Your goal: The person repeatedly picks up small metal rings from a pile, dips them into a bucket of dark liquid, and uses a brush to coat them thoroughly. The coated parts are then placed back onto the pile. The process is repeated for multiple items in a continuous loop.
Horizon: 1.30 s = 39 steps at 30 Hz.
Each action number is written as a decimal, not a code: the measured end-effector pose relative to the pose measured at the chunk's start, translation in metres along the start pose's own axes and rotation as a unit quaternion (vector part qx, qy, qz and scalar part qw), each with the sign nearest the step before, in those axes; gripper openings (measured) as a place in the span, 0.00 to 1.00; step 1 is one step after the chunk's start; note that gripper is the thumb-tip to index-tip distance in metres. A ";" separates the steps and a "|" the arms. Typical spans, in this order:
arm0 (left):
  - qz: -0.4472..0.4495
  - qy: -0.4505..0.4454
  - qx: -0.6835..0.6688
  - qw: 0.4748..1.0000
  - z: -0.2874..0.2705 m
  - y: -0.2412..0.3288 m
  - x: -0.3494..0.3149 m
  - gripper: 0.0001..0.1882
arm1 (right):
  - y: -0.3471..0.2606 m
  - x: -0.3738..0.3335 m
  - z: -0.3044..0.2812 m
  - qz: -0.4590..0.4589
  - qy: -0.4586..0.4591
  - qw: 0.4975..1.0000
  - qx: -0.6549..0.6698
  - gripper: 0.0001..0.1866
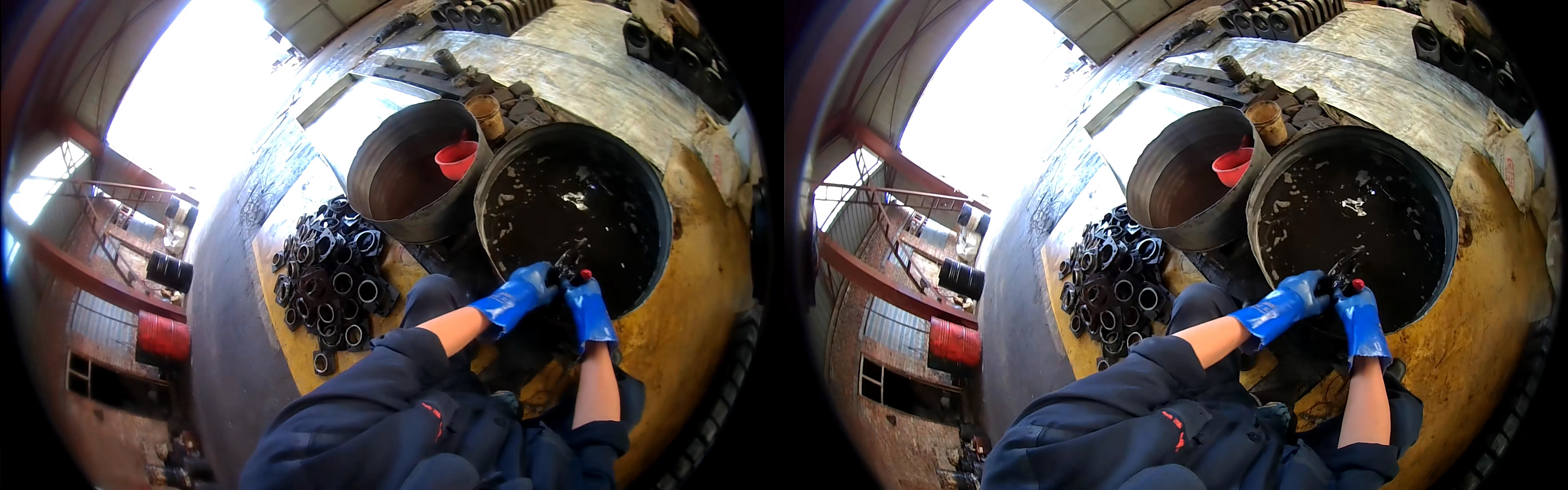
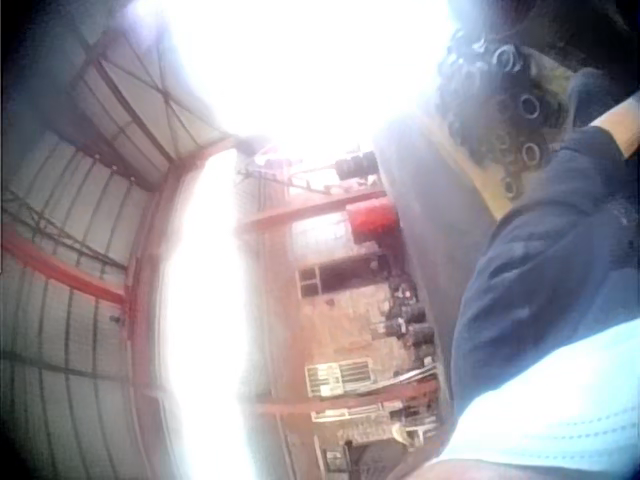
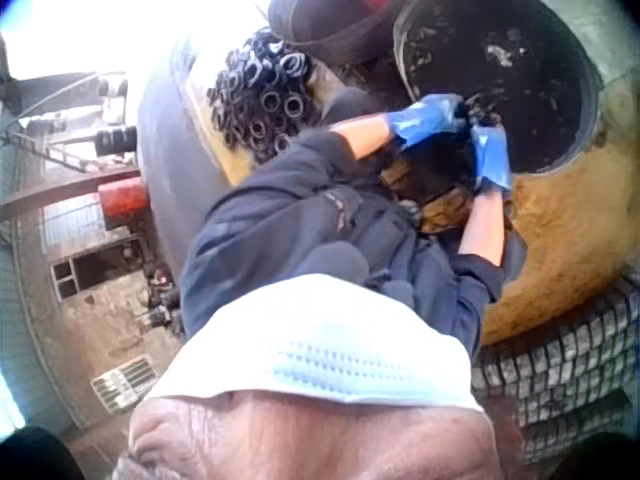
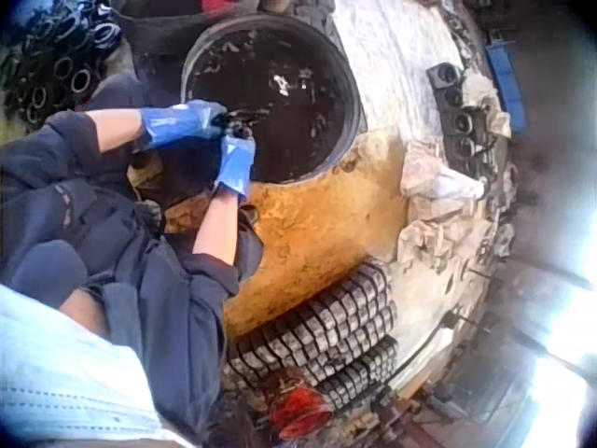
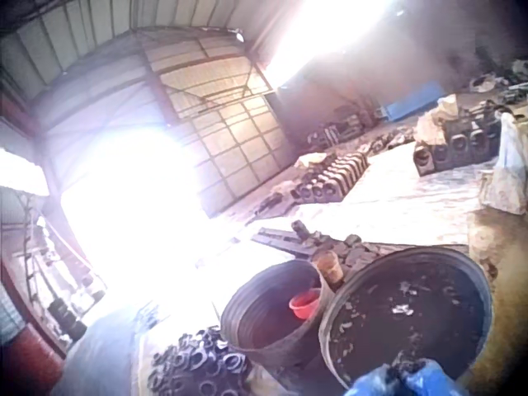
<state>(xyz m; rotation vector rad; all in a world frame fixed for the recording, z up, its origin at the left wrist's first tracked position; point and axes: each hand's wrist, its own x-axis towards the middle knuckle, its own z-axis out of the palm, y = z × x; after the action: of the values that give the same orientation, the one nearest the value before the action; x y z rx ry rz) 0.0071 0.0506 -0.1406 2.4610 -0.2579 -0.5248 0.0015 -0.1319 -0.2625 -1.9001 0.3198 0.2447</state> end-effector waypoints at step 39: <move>0.061 0.123 -0.070 0.988 -0.036 0.076 0.009 0.20 | -0.063 -0.055 -0.055 -0.144 -0.042 0.987 0.053 0.14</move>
<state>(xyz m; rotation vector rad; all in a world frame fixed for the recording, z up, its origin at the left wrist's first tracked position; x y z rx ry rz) 0.0264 0.0056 -0.0709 2.3276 -0.2584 -0.1774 -0.0280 -0.1572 -0.1707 -1.7985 -0.0006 0.1099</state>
